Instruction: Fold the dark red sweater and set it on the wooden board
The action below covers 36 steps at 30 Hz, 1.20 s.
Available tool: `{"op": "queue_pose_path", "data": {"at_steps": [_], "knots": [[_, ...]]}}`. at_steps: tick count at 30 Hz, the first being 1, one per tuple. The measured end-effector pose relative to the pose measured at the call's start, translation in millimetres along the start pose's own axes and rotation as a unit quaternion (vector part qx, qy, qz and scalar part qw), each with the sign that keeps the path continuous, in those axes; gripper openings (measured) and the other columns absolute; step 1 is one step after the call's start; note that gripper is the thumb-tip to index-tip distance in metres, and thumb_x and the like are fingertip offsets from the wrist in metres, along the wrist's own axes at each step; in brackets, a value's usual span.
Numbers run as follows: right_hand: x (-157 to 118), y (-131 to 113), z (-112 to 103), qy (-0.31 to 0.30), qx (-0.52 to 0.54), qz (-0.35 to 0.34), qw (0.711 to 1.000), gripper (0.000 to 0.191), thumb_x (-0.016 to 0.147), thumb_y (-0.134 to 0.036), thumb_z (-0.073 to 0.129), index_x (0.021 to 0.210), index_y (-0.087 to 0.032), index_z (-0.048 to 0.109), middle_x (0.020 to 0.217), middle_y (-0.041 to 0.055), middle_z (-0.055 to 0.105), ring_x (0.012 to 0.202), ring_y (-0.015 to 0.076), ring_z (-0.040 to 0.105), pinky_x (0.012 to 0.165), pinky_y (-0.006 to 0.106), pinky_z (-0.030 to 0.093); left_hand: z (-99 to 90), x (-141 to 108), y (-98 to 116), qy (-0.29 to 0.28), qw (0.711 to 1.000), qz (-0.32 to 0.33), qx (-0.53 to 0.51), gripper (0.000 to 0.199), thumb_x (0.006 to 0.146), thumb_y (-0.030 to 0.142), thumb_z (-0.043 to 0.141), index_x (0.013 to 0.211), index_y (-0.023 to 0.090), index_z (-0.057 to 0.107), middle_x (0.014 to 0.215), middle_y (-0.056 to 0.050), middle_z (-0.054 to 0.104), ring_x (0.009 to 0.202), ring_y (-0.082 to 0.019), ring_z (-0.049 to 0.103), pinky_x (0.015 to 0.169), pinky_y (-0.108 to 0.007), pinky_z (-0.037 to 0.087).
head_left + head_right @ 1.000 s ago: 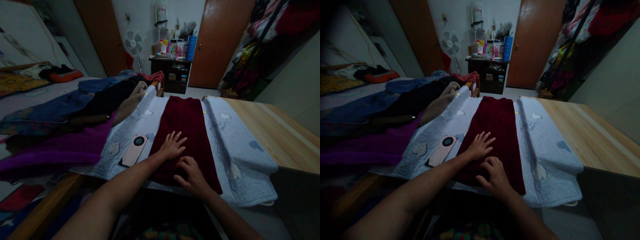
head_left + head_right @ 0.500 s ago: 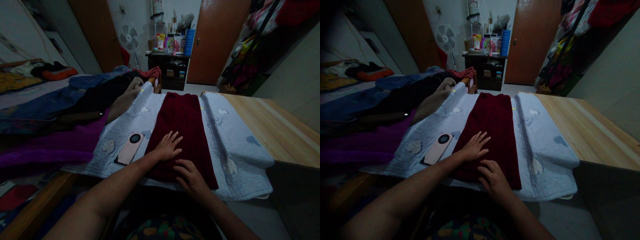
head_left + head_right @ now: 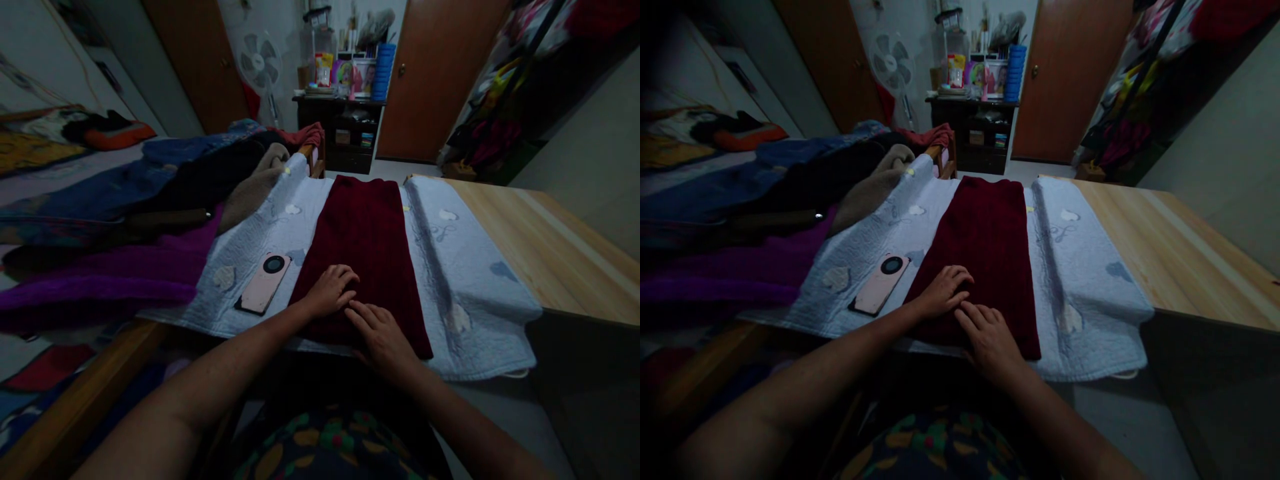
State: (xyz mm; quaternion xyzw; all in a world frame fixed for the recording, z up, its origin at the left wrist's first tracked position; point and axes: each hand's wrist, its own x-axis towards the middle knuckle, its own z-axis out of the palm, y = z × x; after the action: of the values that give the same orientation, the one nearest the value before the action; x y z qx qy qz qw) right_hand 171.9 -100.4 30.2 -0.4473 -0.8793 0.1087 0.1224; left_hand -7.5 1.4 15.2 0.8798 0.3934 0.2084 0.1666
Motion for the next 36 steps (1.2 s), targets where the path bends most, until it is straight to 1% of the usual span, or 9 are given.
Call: {"op": "queue_pose_path", "data": {"at_steps": [3, 7, 16, 18, 21, 23, 26, 30, 36], "knots": [[5.4, 0.4, -5.0, -0.017, -0.019, -0.012, 1.0, 0.073, 0.075, -0.022, 0.067, 0.141, -0.022, 0.037, 0.143, 0.0099, 0.043, 0.122, 0.0284, 0.043, 0.1, 0.046, 0.038, -6.3, -3.4, 1.2, -0.005, 0.999, -0.007, -0.041, 0.012, 0.084, 0.024, 0.057, 0.095, 0.021, 0.058, 0.105, -0.004, 0.055, 0.099, -0.019, 0.05, 0.092, -0.035, 0.042], [10.6, -0.5, -15.8, -0.027, -0.021, -0.035, 0.999, 0.069, 0.076, -0.022, 0.066, 0.139, -0.02, 0.039, 0.137, 0.0109, 0.048, 0.117, 0.0276, 0.046, 0.096, 0.043, 0.042, -11.6, -7.4, 1.1, -0.025, 0.997, -0.007, -0.071, 0.005, 0.083, 0.02, 0.055, 0.087, 0.02, 0.059, 0.1, -0.004, 0.054, 0.097, -0.019, 0.05, 0.092, -0.035, 0.042], [26.2, 11.6, -31.4, -0.065, 0.027, -0.023, 0.997, 0.054, 0.077, -0.019, 0.059, 0.13, -0.021, 0.049, 0.12, 0.0077, 0.06, 0.104, 0.0211, 0.057, 0.087, 0.032, 0.045, -44.1, -25.6, 8.8, -0.115, 0.973, -0.036, -0.199, 0.035, 0.097, 0.033, 0.031, 0.108, 0.021, 0.062, 0.126, -0.005, 0.054, 0.12, -0.016, 0.048, 0.106, -0.031, 0.035], [33.0, 20.6, -34.6, -0.067, 0.065, -0.018, 0.996, 0.052, 0.077, -0.019, 0.057, 0.129, -0.02, 0.051, 0.117, 0.0067, 0.062, 0.101, 0.0194, 0.059, 0.085, 0.03, 0.045, -55.0, -31.3, 14.1, -0.156, 0.967, -0.032, -0.198, 0.035, 0.094, 0.041, 0.043, 0.118, 0.021, 0.058, 0.129, -0.005, 0.055, 0.119, -0.018, 0.051, 0.104, -0.032, 0.037], [43.1, 33.7, -40.6, -0.069, 0.123, -0.013, 0.99, 0.048, 0.077, -0.019, 0.057, 0.126, -0.019, 0.056, 0.115, 0.0056, 0.065, 0.098, 0.0179, 0.062, 0.084, 0.027, 0.044, -61.4, -37.5, 25.1, -0.188, 0.973, -0.025, -0.13, 0.073, 0.07, 0.05, 0.073, 0.132, 0.022, 0.046, 0.13, -0.007, 0.056, 0.116, -0.024, 0.054, 0.098, -0.035, 0.042], [48.4, 40.0, -45.6, -0.082, 0.152, -0.01, 0.985, 0.045, 0.077, -0.019, 0.057, 0.122, -0.019, 0.059, 0.113, 0.0045, 0.067, 0.096, 0.0172, 0.063, 0.083, 0.026, 0.044, -57.5, -39.0, 33.9, -0.172, 0.983, -0.041, -0.048, 0.084, 0.061, 0.048, 0.08, 0.132, 0.022, 0.044, 0.127, -0.008, 0.058, 0.113, -0.028, 0.056, 0.095, -0.037, 0.043], [52.8, 42.9, -52.8, -0.099, 0.178, -0.006, 0.979, 0.044, 0.077, -0.017, 0.056, 0.12, -0.02, 0.06, 0.111, 0.0036, 0.068, 0.095, 0.0167, 0.063, 0.083, 0.026, 0.044, -46.2, -37.8, 45.0, -0.131, 0.986, -0.078, 0.06, 0.065, 0.069, 0.044, 0.076, 0.123, 0.02, 0.049, 0.115, -0.009, 0.064, 0.103, -0.029, 0.061, 0.087, -0.038, 0.046], [48.9, 29.5, -51.2, -0.092, 0.151, 0.021, 0.984, 0.043, 0.075, -0.015, 0.056, 0.117, -0.02, 0.059, 0.11, 0.0042, 0.067, 0.095, 0.0174, 0.062, 0.082, 0.026, 0.044, -37.1, -34.7, 47.1, -0.104, 0.986, -0.087, 0.095, 0.034, 0.081, 0.031, 0.062, 0.113, 0.021, 0.054, 0.104, -0.006, 0.067, 0.095, -0.025, 0.063, 0.083, -0.035, 0.046], [35.1, -4.2, -20.8, -0.019, -0.004, 0.094, 0.995, 0.046, 0.074, -0.007, 0.053, 0.118, -0.017, 0.052, 0.111, 0.009, 0.062, 0.099, 0.0227, 0.056, 0.083, 0.033, 0.045, -35.9, -36.7, 39.0, -0.127, 0.988, -0.045, 0.078, 0.031, 0.076, 0.019, 0.062, 0.106, 0.021, 0.057, 0.101, -0.004, 0.069, 0.094, -0.024, 0.063, 0.083, -0.035, 0.045]]}}
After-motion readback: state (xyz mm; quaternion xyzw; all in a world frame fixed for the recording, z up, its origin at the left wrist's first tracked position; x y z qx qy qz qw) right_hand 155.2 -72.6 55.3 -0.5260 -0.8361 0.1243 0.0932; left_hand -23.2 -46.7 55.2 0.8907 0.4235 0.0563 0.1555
